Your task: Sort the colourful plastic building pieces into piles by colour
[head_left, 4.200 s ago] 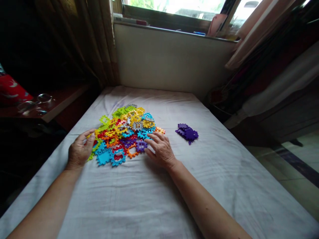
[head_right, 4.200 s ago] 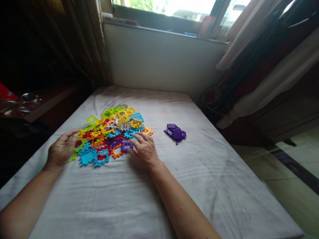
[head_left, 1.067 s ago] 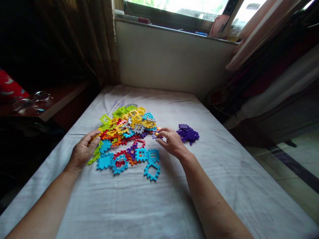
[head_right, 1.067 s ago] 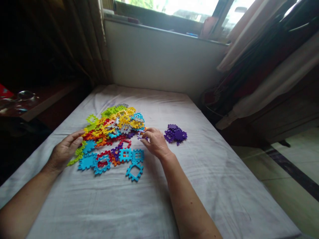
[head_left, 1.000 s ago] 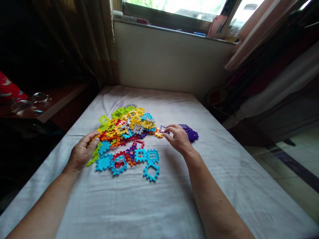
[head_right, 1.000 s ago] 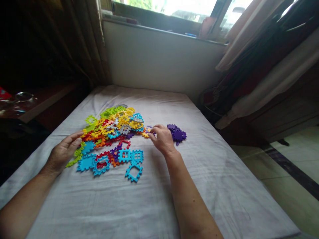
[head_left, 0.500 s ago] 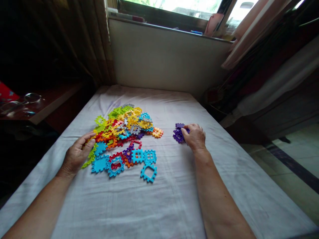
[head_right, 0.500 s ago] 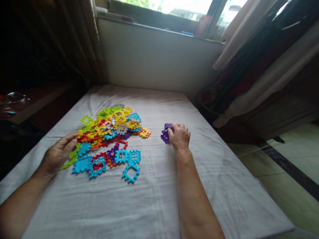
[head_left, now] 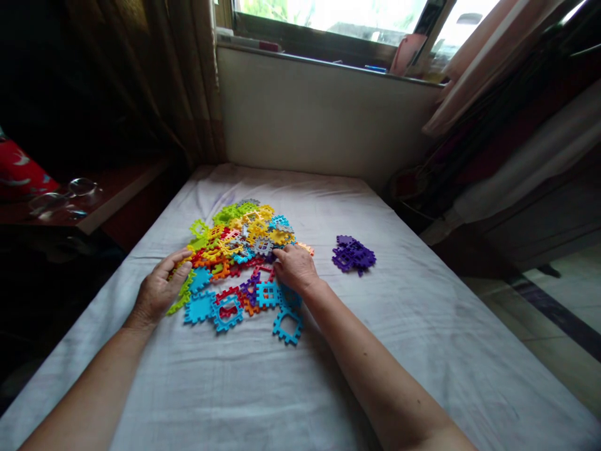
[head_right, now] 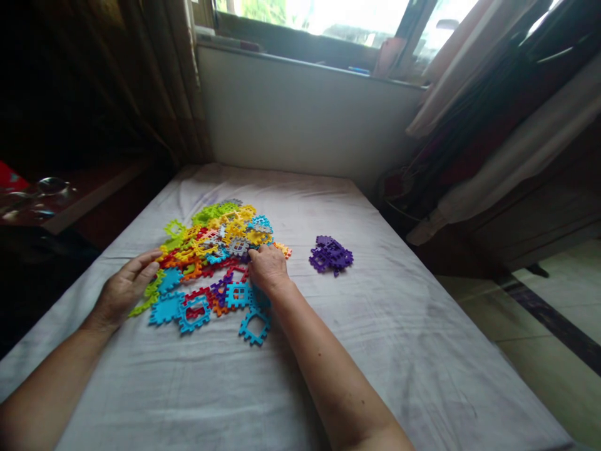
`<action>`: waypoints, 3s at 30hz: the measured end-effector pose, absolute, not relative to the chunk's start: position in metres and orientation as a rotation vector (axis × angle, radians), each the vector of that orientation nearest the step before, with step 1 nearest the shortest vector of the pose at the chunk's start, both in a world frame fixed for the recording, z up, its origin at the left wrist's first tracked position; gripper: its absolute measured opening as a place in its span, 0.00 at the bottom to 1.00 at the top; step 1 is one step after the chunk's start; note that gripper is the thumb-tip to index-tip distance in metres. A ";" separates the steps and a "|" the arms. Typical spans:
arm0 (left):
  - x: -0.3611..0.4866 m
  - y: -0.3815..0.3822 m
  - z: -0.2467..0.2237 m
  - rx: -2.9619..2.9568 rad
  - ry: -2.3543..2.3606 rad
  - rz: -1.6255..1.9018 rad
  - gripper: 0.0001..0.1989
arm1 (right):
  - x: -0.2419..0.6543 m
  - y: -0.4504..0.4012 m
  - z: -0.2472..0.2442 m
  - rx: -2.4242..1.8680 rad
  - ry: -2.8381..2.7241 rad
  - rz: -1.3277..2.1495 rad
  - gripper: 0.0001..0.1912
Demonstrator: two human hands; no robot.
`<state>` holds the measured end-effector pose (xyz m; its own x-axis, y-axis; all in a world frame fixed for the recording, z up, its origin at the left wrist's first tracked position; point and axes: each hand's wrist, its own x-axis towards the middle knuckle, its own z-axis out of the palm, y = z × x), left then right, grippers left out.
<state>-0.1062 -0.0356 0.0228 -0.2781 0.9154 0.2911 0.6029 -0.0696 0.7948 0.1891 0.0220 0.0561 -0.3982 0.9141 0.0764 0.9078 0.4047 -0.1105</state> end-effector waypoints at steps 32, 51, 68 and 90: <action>-0.109 -0.035 0.022 1.677 1.934 1.217 0.28 | 0.336 0.030 0.075 -2.182 -1.739 -0.034 0.15; -0.104 -0.037 0.025 1.667 1.899 1.265 0.30 | 0.247 0.008 0.083 -1.799 -2.141 0.097 0.11; -0.106 -0.035 0.021 1.672 1.868 1.281 0.31 | 0.156 -0.046 0.054 -1.330 -2.480 0.280 0.17; -0.102 -0.037 0.027 1.652 1.911 1.266 0.29 | 0.341 0.039 0.033 -2.131 -1.623 -0.045 0.19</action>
